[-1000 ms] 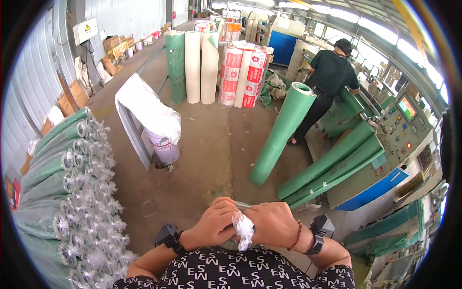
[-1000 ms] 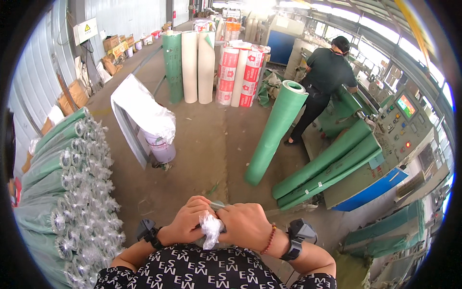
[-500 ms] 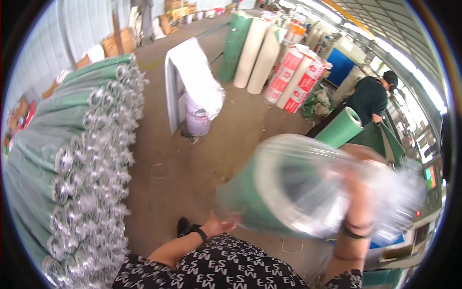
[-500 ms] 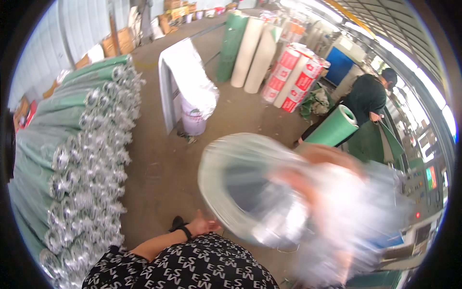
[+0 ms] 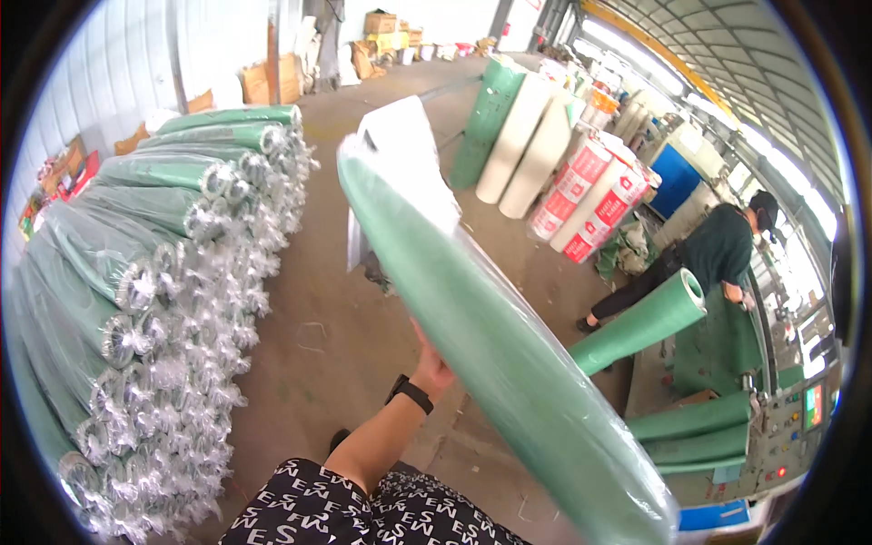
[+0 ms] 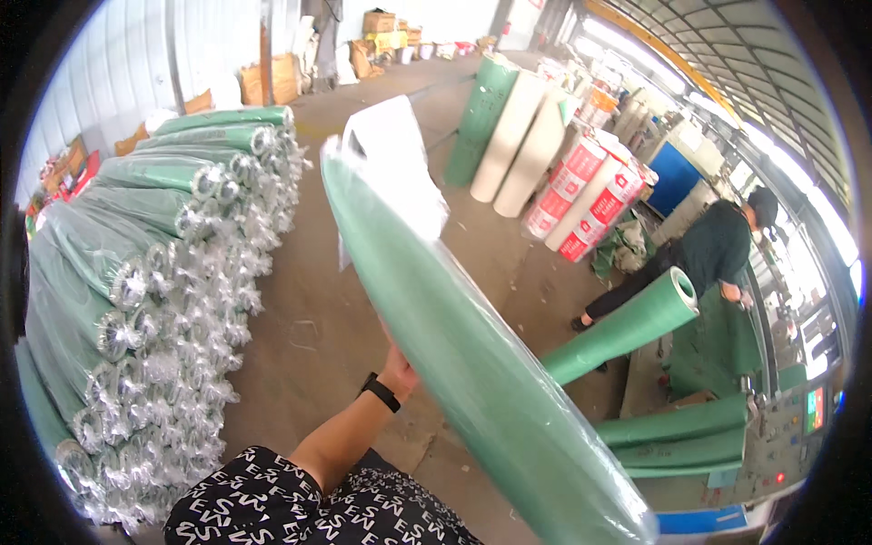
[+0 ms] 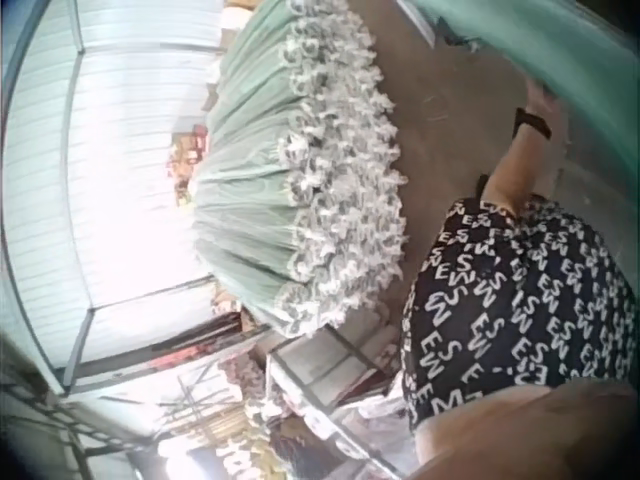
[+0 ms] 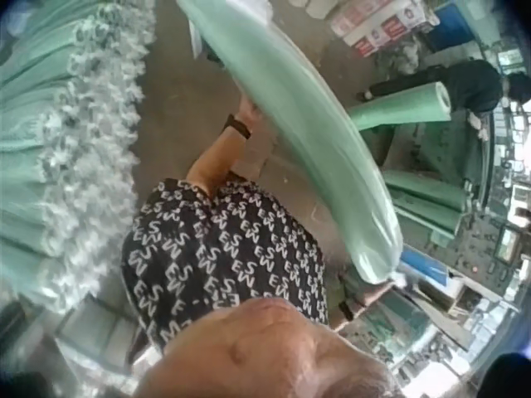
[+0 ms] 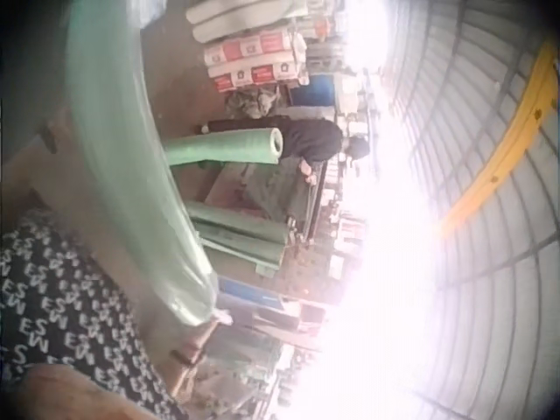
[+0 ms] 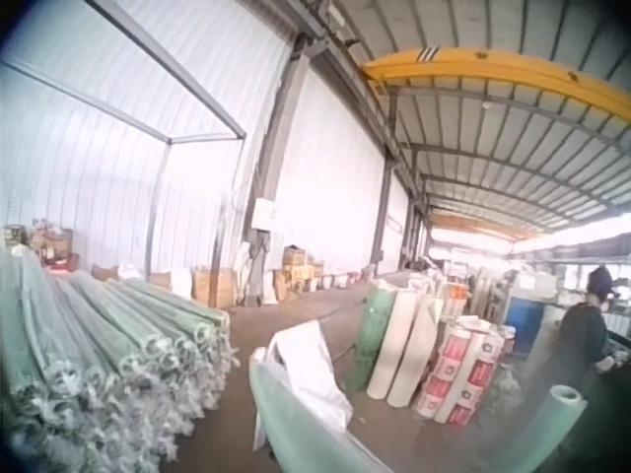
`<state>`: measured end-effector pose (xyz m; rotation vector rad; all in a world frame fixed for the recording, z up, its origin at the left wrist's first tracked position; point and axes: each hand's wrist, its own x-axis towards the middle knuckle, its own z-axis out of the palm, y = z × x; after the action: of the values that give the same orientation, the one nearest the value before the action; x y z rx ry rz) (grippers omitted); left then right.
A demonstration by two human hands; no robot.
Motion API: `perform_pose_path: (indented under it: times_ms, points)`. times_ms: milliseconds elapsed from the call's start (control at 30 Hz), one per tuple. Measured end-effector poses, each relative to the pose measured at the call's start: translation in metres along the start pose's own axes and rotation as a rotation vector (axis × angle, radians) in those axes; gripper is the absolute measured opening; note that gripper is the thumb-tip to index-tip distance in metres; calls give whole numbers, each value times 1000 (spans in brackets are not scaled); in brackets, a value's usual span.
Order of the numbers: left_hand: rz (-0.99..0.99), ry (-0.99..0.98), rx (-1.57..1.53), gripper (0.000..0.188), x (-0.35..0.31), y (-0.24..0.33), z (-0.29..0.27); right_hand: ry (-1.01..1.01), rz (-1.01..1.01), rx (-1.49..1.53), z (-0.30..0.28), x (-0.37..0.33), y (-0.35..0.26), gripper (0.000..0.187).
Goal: The person packages green rolls by sliding them into plastic bags, twisting the bag ends, and tying them into knots before stacking them onto a pile.
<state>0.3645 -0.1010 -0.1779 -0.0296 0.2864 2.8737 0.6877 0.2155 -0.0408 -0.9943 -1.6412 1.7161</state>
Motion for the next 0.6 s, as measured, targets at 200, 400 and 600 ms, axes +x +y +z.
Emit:
perform_pose_path:
  times_ms: [200, 400, 600]
  points:
    - [113, 33, 276, 79, -14, 119, 26, -230, 392, 68, 95, -9, 66, 39]
    - [351, 46, 459, 67, -21, 274, 36, -495, 557, 14, 232, -14, 86, 39]
    - [846, 176, 707, 63, -60, 487, 102, -778, 609, -65, 431, -52, 87, 39]
